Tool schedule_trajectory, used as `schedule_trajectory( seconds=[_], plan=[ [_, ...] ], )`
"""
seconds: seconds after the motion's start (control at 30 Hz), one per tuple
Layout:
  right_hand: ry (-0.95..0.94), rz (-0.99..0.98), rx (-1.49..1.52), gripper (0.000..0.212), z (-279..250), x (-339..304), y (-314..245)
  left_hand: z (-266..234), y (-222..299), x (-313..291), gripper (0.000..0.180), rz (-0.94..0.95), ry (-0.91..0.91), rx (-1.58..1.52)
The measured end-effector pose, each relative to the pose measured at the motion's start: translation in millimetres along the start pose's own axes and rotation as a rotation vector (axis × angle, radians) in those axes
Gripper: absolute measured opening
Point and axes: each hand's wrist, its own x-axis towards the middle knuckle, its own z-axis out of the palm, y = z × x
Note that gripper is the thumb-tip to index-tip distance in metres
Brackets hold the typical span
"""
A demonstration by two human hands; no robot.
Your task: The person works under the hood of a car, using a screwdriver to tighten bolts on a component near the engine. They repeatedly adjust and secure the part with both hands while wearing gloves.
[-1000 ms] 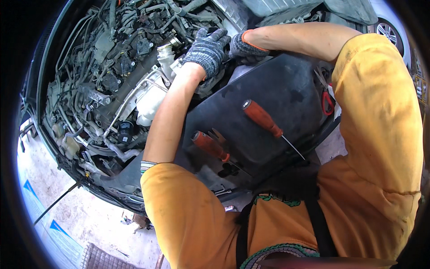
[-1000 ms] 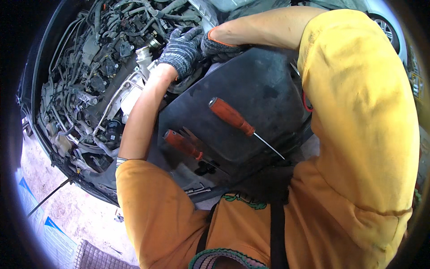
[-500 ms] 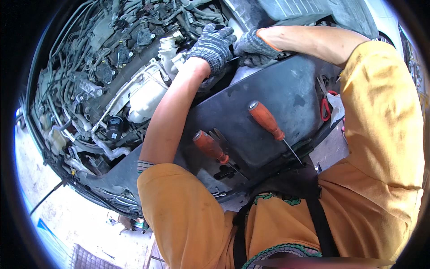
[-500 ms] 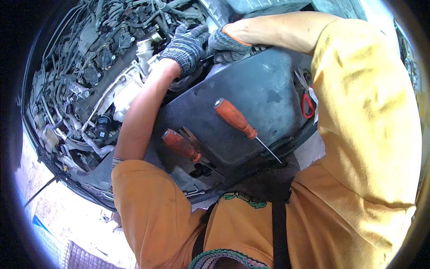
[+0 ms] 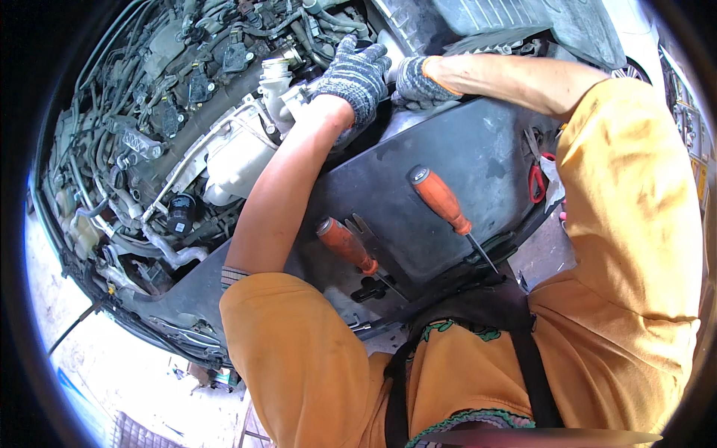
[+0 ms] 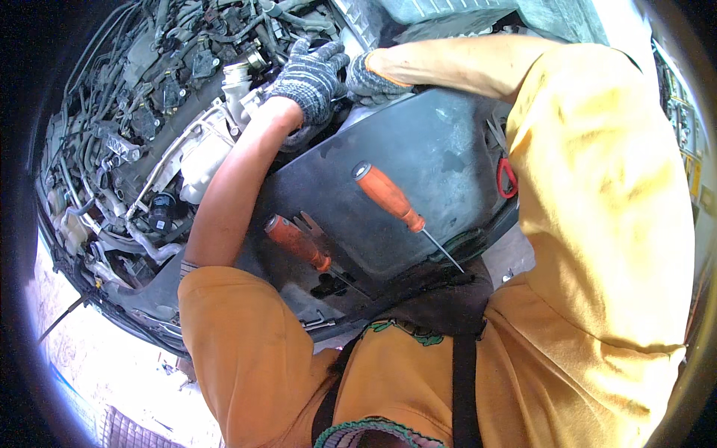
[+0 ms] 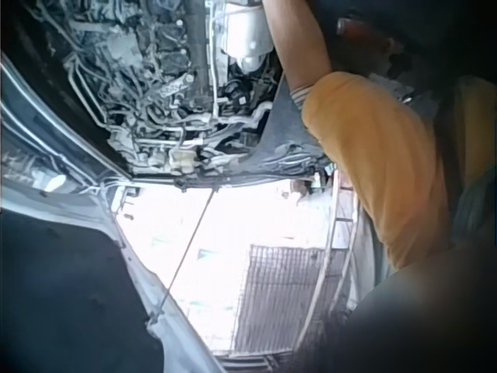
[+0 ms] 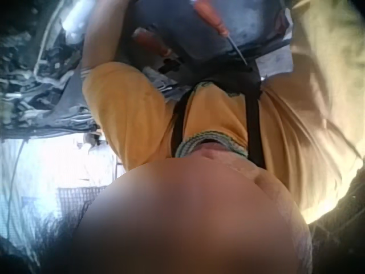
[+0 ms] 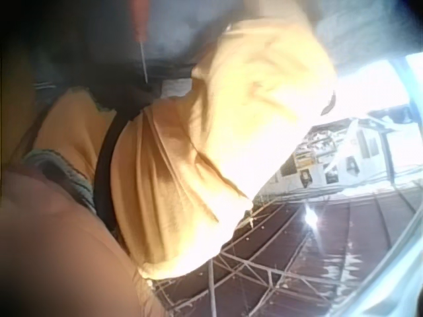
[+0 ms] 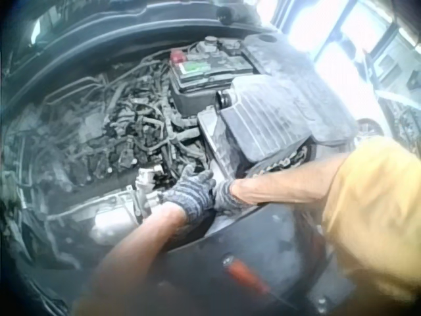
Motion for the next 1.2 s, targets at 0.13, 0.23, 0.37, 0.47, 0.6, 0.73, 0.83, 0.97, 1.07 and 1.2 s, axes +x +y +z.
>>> schedule_trajectory(
  seconds=[0.13,0.23,0.37,0.47,0.6,0.73,0.83,0.97,1.07,1.2],
  plan=[
    [0.071,-0.158,-0.239,0.017,3,12,-4,17,11,9,0.038,-0.197,0.088,0.015],
    [0.067,-0.221,-0.368,0.021,-2,19,6,12,13,12,0.032,-0.152,0.105,-0.015],
    [0.016,-0.304,-0.515,0.027,-6,37,13,9,12,8,0.026,-0.129,0.109,-0.054],
    [0.085,-0.378,-0.574,0.032,-1,59,24,11,9,6,0.027,-0.130,0.112,-0.098],
    [0.427,-0.528,-0.735,0.039,21,69,44,0,10,9,0.027,-0.131,0.032,-0.076],
    [0.367,-0.221,-0.499,0.030,11,-22,-4,-1,9,8,0.029,-0.126,0.029,-0.074],
    [0.426,-0.290,-0.578,0.028,12,-20,-3,4,7,10,0.030,-0.133,0.039,-0.072],
    [0.416,-0.319,-0.657,0.026,15,-19,-5,6,4,8,0.031,-0.124,0.040,-0.109],
    [0.375,-0.286,-0.683,0.028,12,-26,-11,12,4,8,0.032,-0.126,0.085,-0.129],
    [0.326,-0.418,-0.646,0.035,4,-16,-2,7,4,12,0.033,-0.129,0.067,-0.094]
  ],
)
